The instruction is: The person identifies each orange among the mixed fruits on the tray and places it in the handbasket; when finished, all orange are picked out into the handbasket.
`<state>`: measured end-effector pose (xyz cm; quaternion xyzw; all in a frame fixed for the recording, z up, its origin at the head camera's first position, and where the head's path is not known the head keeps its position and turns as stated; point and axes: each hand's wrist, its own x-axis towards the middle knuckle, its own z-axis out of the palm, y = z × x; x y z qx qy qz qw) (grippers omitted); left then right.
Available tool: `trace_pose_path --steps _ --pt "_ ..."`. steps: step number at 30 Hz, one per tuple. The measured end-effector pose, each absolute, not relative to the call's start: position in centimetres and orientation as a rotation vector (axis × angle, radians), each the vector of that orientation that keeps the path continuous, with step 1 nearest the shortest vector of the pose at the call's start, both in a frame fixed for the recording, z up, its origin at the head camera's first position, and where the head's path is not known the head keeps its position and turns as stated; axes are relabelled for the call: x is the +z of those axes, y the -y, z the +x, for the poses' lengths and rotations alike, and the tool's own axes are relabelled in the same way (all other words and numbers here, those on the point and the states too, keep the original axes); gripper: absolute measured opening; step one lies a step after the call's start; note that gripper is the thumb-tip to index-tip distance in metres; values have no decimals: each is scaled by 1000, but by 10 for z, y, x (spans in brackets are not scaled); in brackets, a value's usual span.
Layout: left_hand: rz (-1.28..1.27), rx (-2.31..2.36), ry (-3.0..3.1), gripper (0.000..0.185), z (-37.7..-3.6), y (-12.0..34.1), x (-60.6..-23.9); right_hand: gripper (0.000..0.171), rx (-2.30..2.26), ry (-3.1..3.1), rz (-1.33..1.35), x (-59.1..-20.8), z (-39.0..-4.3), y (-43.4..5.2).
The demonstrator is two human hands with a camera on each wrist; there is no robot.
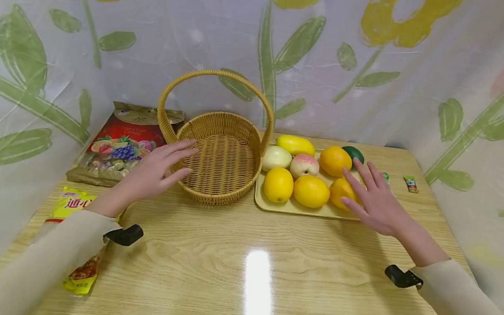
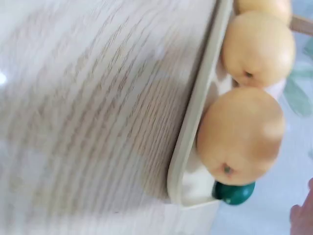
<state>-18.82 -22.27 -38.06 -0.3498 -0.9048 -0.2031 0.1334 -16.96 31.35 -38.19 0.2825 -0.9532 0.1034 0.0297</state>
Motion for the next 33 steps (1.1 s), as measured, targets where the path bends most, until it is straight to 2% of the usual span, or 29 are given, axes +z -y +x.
trace_pose_path --steps 3,8,13,26,33 --pt "-817 -872 2515 42 -178 231 -388 67 479 2957 806 -383 -163 -323" --pt "-556 -1093 2559 35 -170 240 -398 67 698 2968 719 -387 -153 -342" --pt "-350 -1354 2663 44 -172 245 -407 68 855 2979 681 -388 -152 -347" --pt "-126 -1656 2698 60 -173 241 -421 66 1330 2932 584 -387 -155 -333" --pt "3 -1753 2671 63 -169 236 -423 67 1436 2913 469 -390 -161 -327"
